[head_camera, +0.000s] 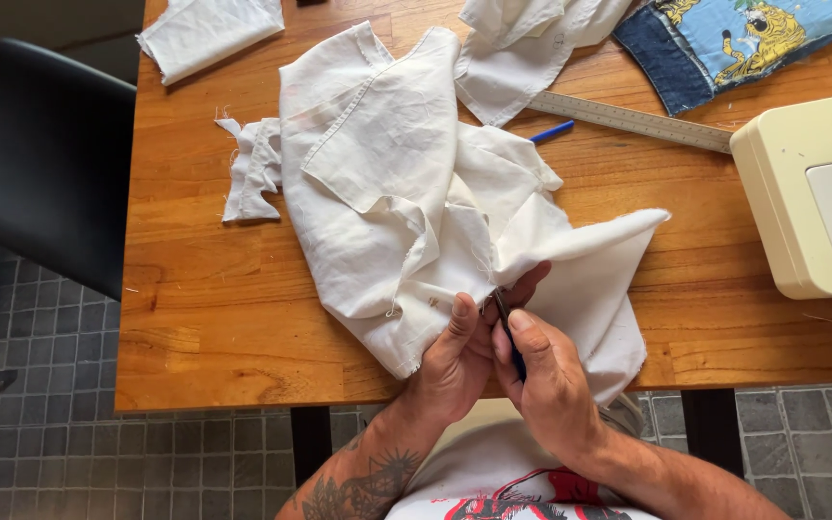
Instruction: Trimming excess fabric and loose threads from a white garment using thread nippers
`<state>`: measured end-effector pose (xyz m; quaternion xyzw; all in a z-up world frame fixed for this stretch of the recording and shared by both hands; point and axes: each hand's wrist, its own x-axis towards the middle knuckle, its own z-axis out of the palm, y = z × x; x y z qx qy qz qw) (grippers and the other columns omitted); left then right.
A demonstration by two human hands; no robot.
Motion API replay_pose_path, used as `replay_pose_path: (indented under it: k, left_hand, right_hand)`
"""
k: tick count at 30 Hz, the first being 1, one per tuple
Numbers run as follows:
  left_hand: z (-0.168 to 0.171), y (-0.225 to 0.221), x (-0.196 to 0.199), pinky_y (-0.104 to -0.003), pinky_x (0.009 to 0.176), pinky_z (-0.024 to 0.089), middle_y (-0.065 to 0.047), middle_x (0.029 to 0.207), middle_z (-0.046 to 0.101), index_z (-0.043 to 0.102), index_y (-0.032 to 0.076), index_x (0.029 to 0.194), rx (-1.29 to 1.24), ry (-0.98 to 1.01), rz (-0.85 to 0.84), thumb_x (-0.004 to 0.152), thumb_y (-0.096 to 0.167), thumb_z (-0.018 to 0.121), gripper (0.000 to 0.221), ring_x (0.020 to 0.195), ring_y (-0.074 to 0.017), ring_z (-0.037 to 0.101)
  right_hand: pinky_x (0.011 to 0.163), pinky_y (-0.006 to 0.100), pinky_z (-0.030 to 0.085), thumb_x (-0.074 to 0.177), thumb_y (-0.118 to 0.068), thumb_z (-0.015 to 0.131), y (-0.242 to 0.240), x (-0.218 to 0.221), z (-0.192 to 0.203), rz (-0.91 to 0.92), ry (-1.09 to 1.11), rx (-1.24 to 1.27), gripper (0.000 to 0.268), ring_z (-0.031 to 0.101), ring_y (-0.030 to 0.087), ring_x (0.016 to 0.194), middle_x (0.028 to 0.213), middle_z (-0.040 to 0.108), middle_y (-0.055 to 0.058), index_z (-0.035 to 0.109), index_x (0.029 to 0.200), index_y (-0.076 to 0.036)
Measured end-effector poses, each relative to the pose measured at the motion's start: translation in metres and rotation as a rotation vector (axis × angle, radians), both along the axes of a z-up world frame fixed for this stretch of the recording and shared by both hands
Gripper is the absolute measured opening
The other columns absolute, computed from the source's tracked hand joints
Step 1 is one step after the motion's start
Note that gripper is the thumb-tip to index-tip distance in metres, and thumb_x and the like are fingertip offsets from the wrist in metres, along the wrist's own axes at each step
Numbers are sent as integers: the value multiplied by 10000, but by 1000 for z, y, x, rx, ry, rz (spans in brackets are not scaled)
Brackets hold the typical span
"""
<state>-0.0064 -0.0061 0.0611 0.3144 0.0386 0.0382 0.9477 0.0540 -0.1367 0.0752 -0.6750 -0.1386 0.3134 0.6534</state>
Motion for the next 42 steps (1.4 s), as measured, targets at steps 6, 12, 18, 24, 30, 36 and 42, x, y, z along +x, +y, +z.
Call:
replay_pose_path:
  k: [6, 12, 18, 24, 30, 36, 42]
  left_hand:
    - [-1, 4, -2, -368, 1486, 250, -163, 1882, 427, 412, -17, 1795, -36, -61, 30, 1203, 630, 470, 880, 1766, -214, 372]
    - [8, 9, -6, -356, 1482, 246, -169, 1875, 440, 422, -18, 1790, 11, -78, 46, 1194, 656, 469, 901, 1757, -212, 383]
    - [-5, 11, -10, -242, 1211, 426, -134, 1892, 446, 418, -21, 1806, -73, -37, 33, 1162, 671, 490, 949, 1251, -56, 640]
    - [-1, 12, -11, -311, 1414, 304, -141, 1898, 417, 398, -7, 1807, -82, -58, 36, 1168, 662, 492, 931, 1680, -155, 442]
    - [-6, 10, -11, -376, 1512, 195, -160, 1882, 429, 413, 3, 1799, -96, -115, 43, 1214, 630, 487, 861, 1794, -221, 327]
    - [-8, 9, -11, -399, 1528, 190, -192, 1883, 416, 390, -32, 1799, -103, -194, 62, 1228, 612, 472, 865, 1794, -254, 339]
    - [-6, 14, -13, -411, 1525, 147, -176, 1916, 359, 358, -37, 1810, -91, -207, 29, 1232, 618, 417, 875, 1795, -231, 312]
  right_hand:
    - [714, 398, 412, 1216, -132, 525, 2, -1, -21, 49, -298, -55, 366, 391, 183, 769, 817, 461, -7, 485, 852, -111]
    - [681, 413, 361, 1182, -11, 577, 5, -3, -27, 102, -655, -37, 227, 325, 210, 787, 844, 431, 11, 483, 983, -64]
    - [688, 367, 392, 1220, -337, 492, 13, -10, -3, -17, 12, 41, 484, 410, 157, 759, 791, 456, -10, 519, 795, -108]
    - [670, 405, 347, 1231, -260, 486, 15, -11, -3, 8, -116, -38, 445, 350, 165, 771, 810, 399, -27, 441, 808, -131]
    - [669, 383, 375, 1228, -322, 487, 18, -12, -1, -17, -12, 15, 464, 379, 150, 750, 793, 420, -30, 459, 805, -134]
    - [579, 331, 322, 1207, -318, 529, 20, -17, 1, -63, 95, 101, 470, 364, 113, 697, 756, 385, -39, 429, 778, -152]
    - [614, 314, 369, 1208, -301, 514, 20, -14, -4, -72, 92, 116, 452, 403, 113, 705, 759, 422, -10, 457, 796, -122]
